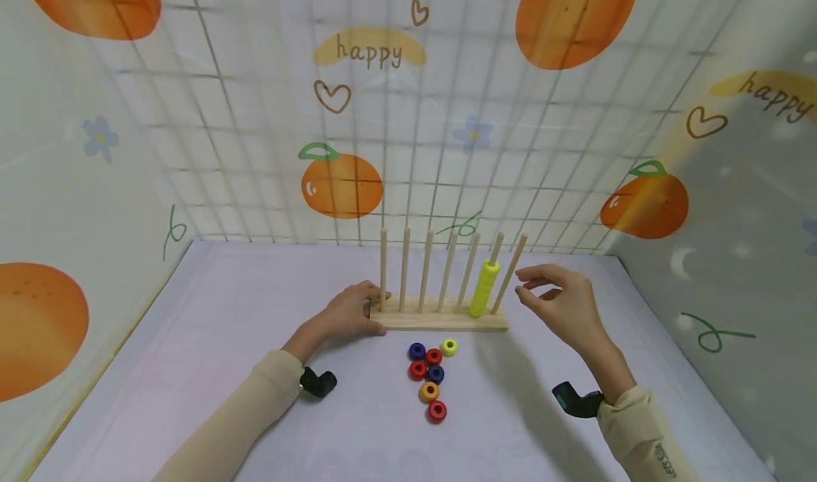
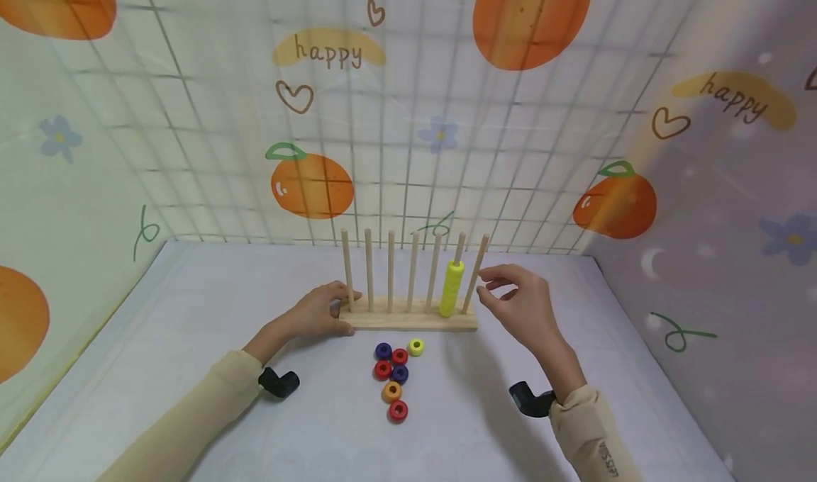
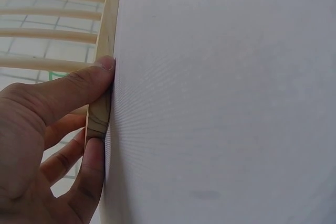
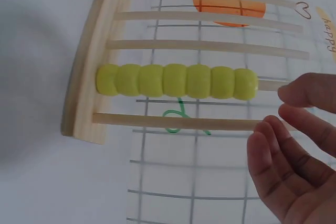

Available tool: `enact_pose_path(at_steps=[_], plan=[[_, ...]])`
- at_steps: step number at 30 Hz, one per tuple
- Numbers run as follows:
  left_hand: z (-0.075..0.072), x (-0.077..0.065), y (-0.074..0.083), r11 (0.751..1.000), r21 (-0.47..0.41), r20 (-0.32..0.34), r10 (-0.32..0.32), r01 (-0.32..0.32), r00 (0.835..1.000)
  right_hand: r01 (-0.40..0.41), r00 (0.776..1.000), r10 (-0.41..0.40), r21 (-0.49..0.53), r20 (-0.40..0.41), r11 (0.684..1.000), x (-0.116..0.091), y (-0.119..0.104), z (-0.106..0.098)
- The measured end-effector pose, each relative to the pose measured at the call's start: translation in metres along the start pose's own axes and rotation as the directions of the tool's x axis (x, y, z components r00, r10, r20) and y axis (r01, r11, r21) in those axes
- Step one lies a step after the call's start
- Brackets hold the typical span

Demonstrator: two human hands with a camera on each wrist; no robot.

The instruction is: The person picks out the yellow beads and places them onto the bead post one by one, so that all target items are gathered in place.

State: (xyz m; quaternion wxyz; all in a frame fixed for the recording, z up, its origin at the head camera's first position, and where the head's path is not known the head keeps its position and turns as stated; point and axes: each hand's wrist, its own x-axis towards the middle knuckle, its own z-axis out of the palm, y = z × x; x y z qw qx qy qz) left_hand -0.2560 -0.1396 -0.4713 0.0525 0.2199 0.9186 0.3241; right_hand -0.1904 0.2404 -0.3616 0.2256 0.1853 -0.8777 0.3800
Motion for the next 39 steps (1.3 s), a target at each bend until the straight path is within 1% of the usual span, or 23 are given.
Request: enact_pose_path(at_steps=[7,16,19,29,34,39], plan=[[0.000,0.000,-0.001,1.000,0.007,-0.003,0.012,-0.012,1.000,-0.041,0.998,0.040,0.022,0.041,0.999,-0.015,0.012,0.015],[0.001,0.000,0.002,1.000,-0.009,0.002,0.005,-0.005,1.000,-0.095,0.991,0.089,0.049,0.104,0.994,-0.038,0.025,0.037],[0.000,0.000,0.002,1.000,-0.004,-0.001,0.008,-0.008,1.000,-0.108,0.988,0.102,0.047,0.115,0.993,-0.042,0.030,0.043],[0.000,0.001,0.000,1.000,0.003,-0.003,-0.012,0.012,1.000,-0.152,0.977,0.136,0.087,0.162,0.985,-0.056,0.037,0.062],[0.000,0.000,0.002,1.000,0.000,0.001,-0.022,0.022,1.000,-0.184,0.965,0.162,0.089,0.208,0.979,-0.060,0.037,0.071],[-0.001,0.000,0.002,1.000,-0.006,0.002,-0.025,0.025,1.000,-0.218,0.956,0.194,0.091,0.221,0.972,-0.063,0.036,0.077]])
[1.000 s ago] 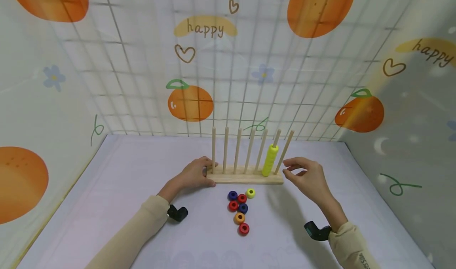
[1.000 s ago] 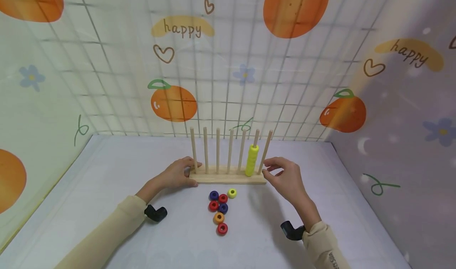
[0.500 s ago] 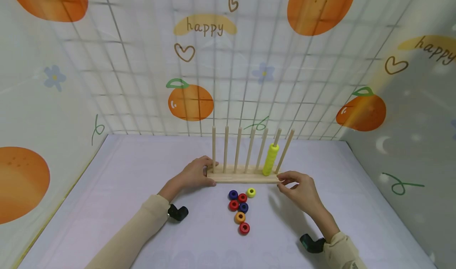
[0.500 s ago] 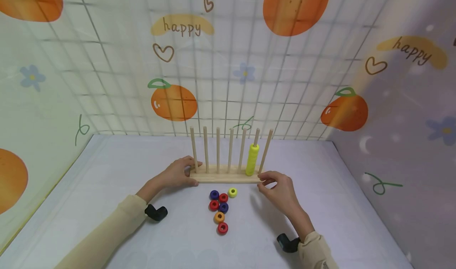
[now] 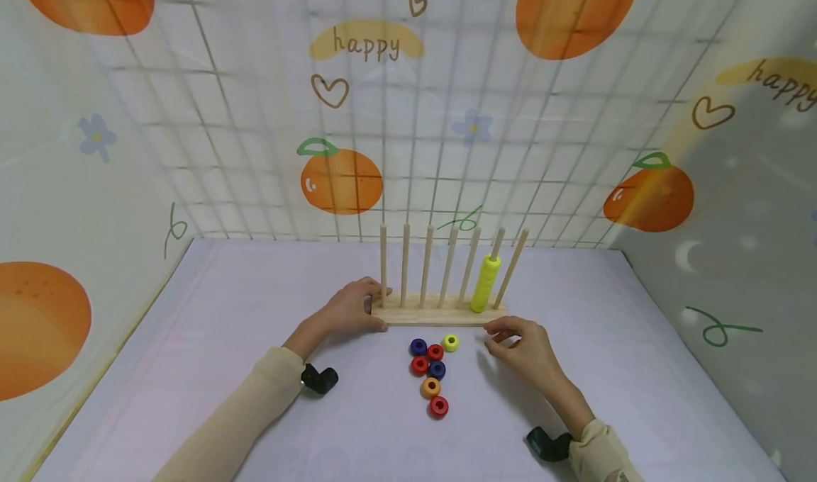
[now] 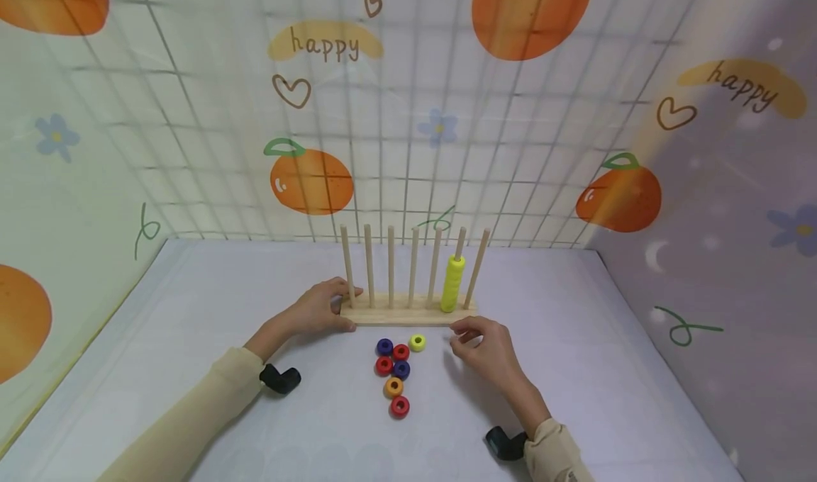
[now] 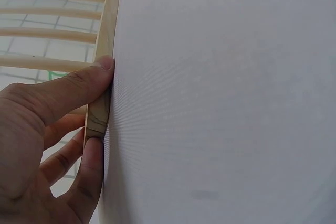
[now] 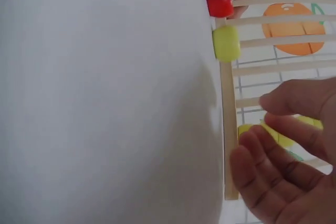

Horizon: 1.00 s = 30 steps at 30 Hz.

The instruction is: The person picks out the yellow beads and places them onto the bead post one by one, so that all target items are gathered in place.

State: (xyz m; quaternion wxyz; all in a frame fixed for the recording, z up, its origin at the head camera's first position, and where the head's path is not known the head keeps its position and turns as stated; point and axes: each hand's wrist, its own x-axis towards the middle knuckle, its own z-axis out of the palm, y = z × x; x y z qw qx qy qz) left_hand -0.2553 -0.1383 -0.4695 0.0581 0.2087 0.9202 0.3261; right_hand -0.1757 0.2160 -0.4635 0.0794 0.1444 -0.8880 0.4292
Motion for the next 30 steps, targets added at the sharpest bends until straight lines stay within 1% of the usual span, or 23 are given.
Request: enact_pose_path(at_steps=[6,14,22,26,30], plan=[[-0.001,0.000,0.000,1.000,-0.015,0.001,0.000,0.000,1.000,-0.018,1.000,0.016,0.045,0.026,0.999,0.001,0.000,0.007],[0.000,0.001,-0.002,1.000,-0.010,-0.002,0.007,-0.007,1.000,0.036,0.997,-0.040,0.067,0.060,0.997,0.003,-0.004,0.021],[-0.001,0.000,-0.001,1.000,-0.019,0.001,0.000,0.000,1.000,0.065,0.989,-0.074,0.071,0.127,0.995,0.007,-0.014,0.034],[-0.001,0.000,0.000,1.000,-0.017,0.003,-0.002,0.003,1.000,0.067,0.988,-0.076,0.067,0.137,0.995,0.008,-0.018,0.038],[-0.001,-0.001,0.001,1.000,-0.016,0.001,-0.001,0.001,1.000,0.090,0.986,-0.098,0.066,0.133,0.994,0.009,-0.019,0.041]])
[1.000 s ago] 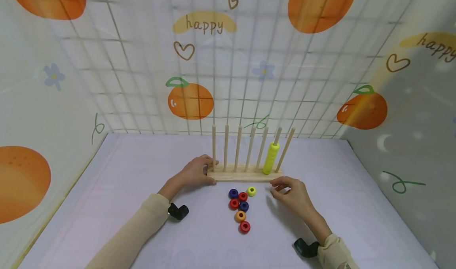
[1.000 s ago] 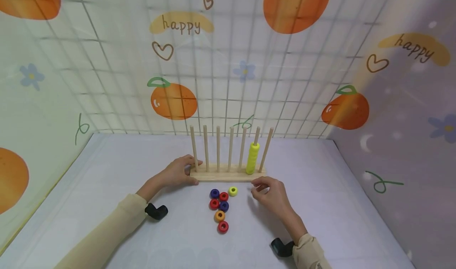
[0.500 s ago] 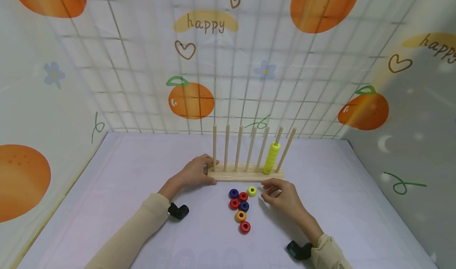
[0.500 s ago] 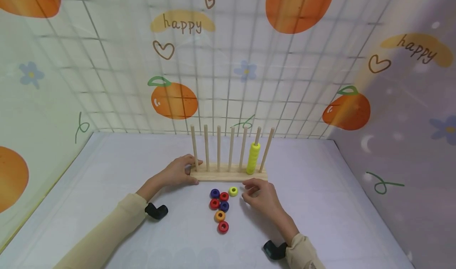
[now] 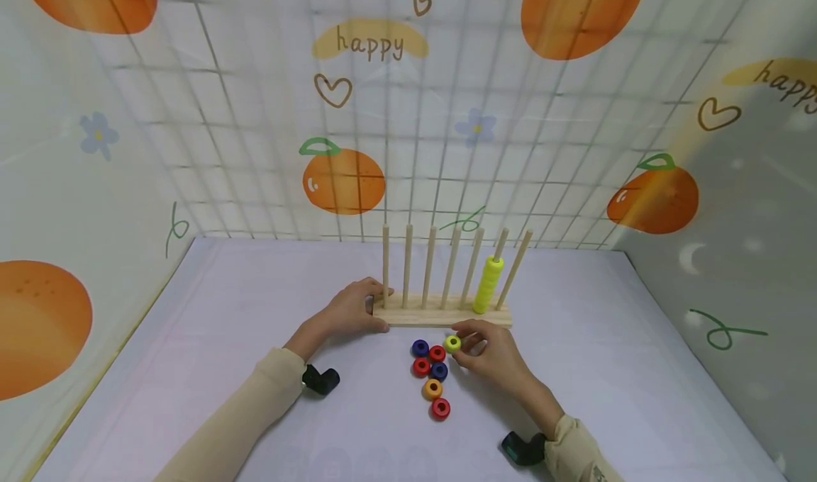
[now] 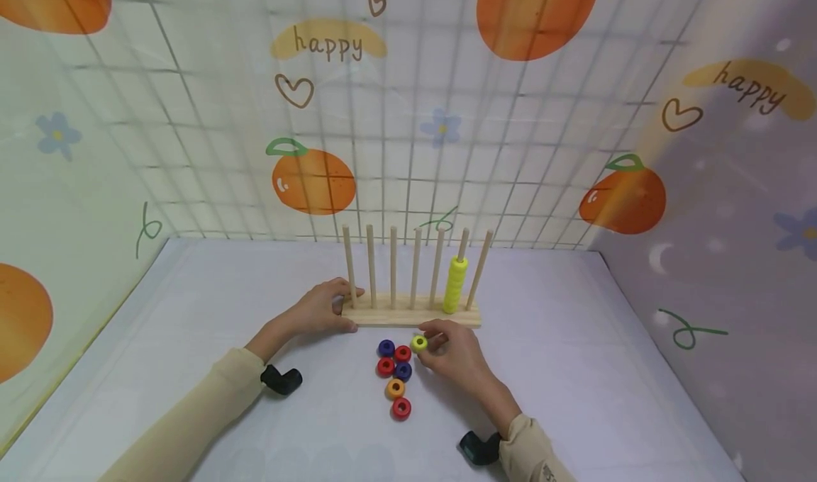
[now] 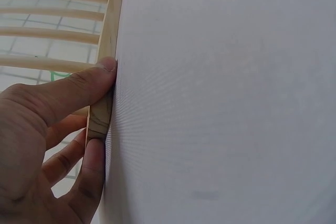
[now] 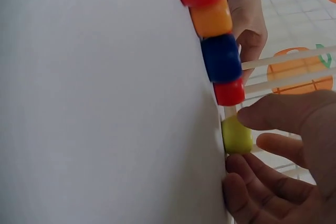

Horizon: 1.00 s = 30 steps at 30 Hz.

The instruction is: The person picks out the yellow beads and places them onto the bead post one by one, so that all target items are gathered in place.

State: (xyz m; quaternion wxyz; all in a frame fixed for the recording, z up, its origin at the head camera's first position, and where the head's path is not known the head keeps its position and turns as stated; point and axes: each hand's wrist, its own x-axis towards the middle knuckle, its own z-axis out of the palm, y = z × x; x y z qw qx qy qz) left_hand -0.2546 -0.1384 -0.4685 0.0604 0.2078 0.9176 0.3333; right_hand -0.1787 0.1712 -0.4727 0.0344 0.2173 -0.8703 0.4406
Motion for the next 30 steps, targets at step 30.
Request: enact_pose_path(at_steps=[30], plan=[[0.0002,-0.0018,0.0009,1.000,-0.011,-0.005,-0.011,0.011,1.000,-0.052,0.999,0.053,-0.107,0.002,0.993,0.0009,-0.0043,-0.0006]])
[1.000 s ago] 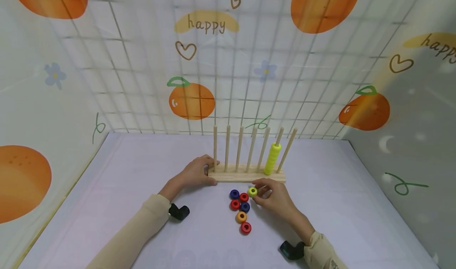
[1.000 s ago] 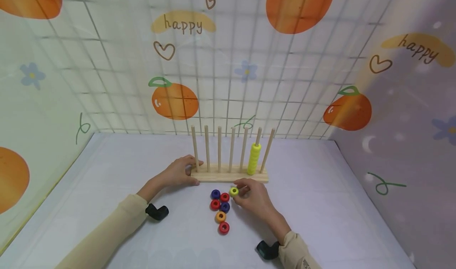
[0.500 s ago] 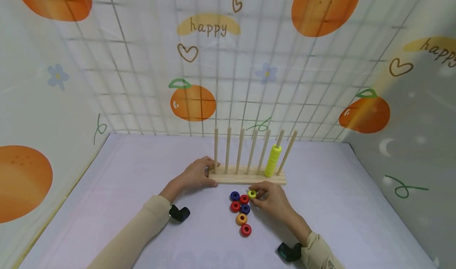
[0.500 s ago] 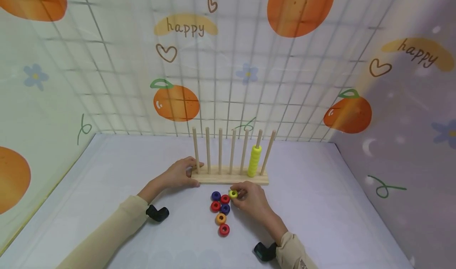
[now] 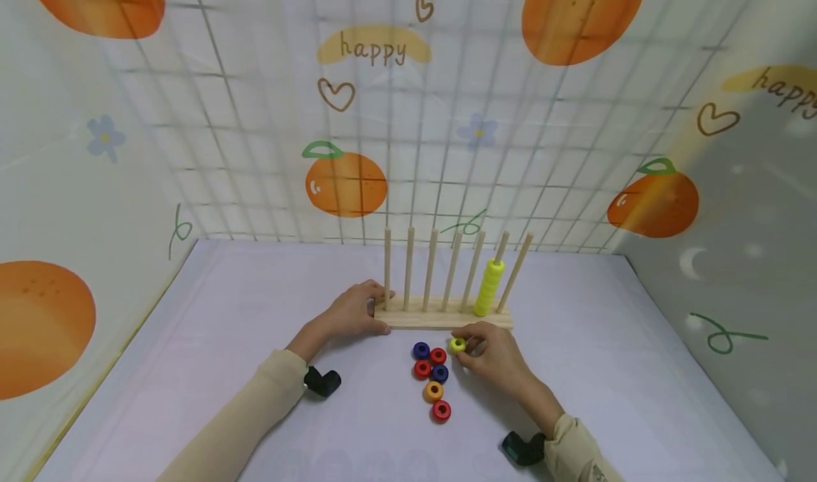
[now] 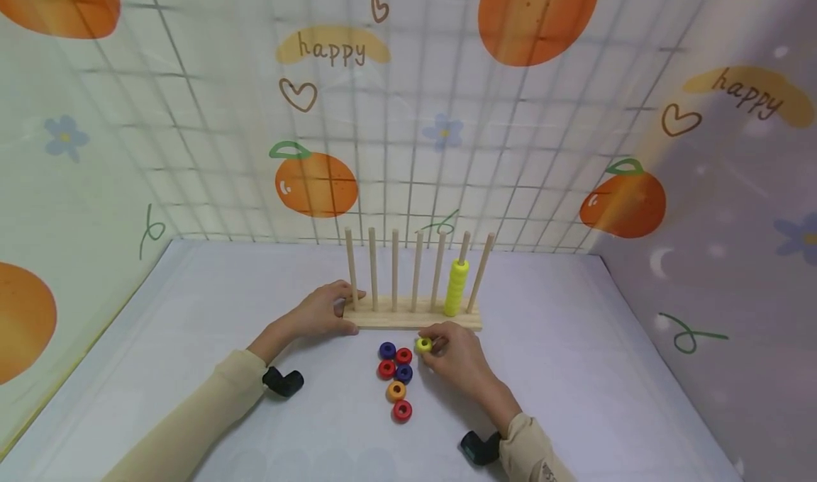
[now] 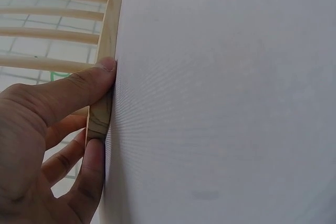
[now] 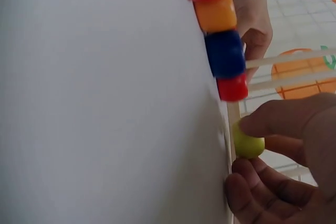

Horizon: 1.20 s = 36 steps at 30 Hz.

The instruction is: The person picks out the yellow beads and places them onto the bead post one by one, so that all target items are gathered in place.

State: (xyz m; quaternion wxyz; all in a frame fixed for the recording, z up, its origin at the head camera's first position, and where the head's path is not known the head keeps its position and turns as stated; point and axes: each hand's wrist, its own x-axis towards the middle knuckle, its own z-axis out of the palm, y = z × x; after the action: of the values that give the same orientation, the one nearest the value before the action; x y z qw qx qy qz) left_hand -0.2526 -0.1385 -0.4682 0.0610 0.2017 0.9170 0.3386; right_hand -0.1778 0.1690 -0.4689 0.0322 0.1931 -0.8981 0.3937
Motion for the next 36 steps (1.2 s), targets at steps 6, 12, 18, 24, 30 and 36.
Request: enact_pose_path(at_steps=[6,12,18,24,30,36], plan=[[0.000,0.000,0.001,1.000,0.010,0.001,-0.003,0.003,1.000,-0.002,1.000,0.002,0.001,-0.021,1.000,-0.003,0.004,-0.010],[0.001,0.000,-0.001,1.000,0.012,-0.002,-0.001,0.002,1.000,-0.011,0.999,0.011,0.001,-0.039,1.000,-0.004,0.008,-0.018],[0.000,0.001,-0.002,1.000,0.002,-0.003,-0.001,0.001,1.000,-0.017,0.996,0.016,-0.009,-0.083,1.000,-0.004,0.012,-0.028],[0.000,0.000,0.000,1.000,-0.002,-0.002,-0.001,0.001,1.000,-0.025,0.994,0.021,-0.034,-0.111,0.999,-0.006,0.016,-0.041],[0.001,0.001,0.000,1.000,0.020,-0.003,-0.003,0.003,1.000,-0.012,0.990,0.004,-0.054,-0.142,0.998,-0.006,0.019,-0.055],[0.001,0.002,-0.001,1.000,0.011,0.000,-0.001,0.001,1.000,-0.002,0.985,-0.011,-0.073,-0.171,0.997,-0.006,0.018,-0.067]])
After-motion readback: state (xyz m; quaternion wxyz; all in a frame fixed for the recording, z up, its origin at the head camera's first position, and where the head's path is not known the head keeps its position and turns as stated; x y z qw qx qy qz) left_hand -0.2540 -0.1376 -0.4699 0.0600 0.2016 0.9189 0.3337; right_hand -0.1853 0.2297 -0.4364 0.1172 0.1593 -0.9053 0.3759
